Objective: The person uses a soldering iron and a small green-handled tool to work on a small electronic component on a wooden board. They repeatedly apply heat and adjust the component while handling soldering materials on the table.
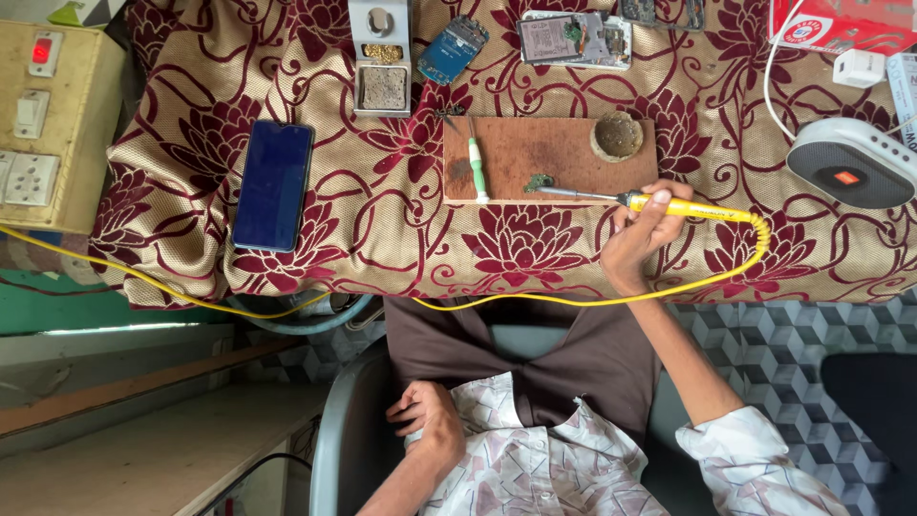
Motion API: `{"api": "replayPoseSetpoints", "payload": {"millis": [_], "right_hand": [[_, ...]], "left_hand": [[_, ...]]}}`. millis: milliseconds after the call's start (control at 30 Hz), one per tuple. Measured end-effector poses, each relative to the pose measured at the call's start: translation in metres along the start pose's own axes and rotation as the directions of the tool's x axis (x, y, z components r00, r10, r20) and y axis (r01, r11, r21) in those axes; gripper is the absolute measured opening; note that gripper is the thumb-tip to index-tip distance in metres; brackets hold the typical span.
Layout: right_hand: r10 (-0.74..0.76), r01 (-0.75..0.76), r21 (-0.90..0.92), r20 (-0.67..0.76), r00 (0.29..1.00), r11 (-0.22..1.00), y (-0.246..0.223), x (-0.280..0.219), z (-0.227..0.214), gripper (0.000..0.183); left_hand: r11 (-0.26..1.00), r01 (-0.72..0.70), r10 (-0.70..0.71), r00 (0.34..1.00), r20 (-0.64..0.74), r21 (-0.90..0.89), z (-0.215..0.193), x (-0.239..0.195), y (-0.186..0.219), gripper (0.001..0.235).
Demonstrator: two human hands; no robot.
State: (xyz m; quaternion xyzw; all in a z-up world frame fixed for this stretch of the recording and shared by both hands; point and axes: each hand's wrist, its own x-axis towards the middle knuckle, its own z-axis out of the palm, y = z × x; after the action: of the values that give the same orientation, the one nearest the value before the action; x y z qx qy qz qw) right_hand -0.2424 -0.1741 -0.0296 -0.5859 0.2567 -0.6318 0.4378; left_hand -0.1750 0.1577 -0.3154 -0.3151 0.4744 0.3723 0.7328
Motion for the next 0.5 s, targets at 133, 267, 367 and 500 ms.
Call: {"api": "replayPoseSetpoints", "payload": {"millis": [133, 267, 367, 500], "right_hand": [[-0.025, 0.025, -0.001, 0.016, 1.0, 1.0, -0.001, 0.002, 0.001, 0.02], [-0.011, 0.011, -0.034, -0.019, 1.0, 0.999, -0.002, 0.002, 0.003, 0.019], [-0.019, 0.019, -0.043, -0.01, 1.0, 0.999, -0.005, 0.001, 0.003, 0.02], [-0.018, 0.018, -0.007, 0.007, 1.0, 1.0, -0.006, 0.002, 0.003, 0.02]], "left_hand": [[0.999, 0.037, -0.037, 0.999, 0.002, -0.005, 0.001, -0.002, -0.006, 0.024], [0.999, 0.001, -0.002, 1.0, -0.014, -0.05, 0.005, -0.02, -0.012, 0.024], [1.0, -0.013, 0.012, 0.999, -0.045, -0.011, 0.011, -0.04, -0.014, 0.022], [1.0, -0.007, 0.007, 0.995, -0.099, -0.002, 0.014, -0.06, -0.019, 0.022]]}}
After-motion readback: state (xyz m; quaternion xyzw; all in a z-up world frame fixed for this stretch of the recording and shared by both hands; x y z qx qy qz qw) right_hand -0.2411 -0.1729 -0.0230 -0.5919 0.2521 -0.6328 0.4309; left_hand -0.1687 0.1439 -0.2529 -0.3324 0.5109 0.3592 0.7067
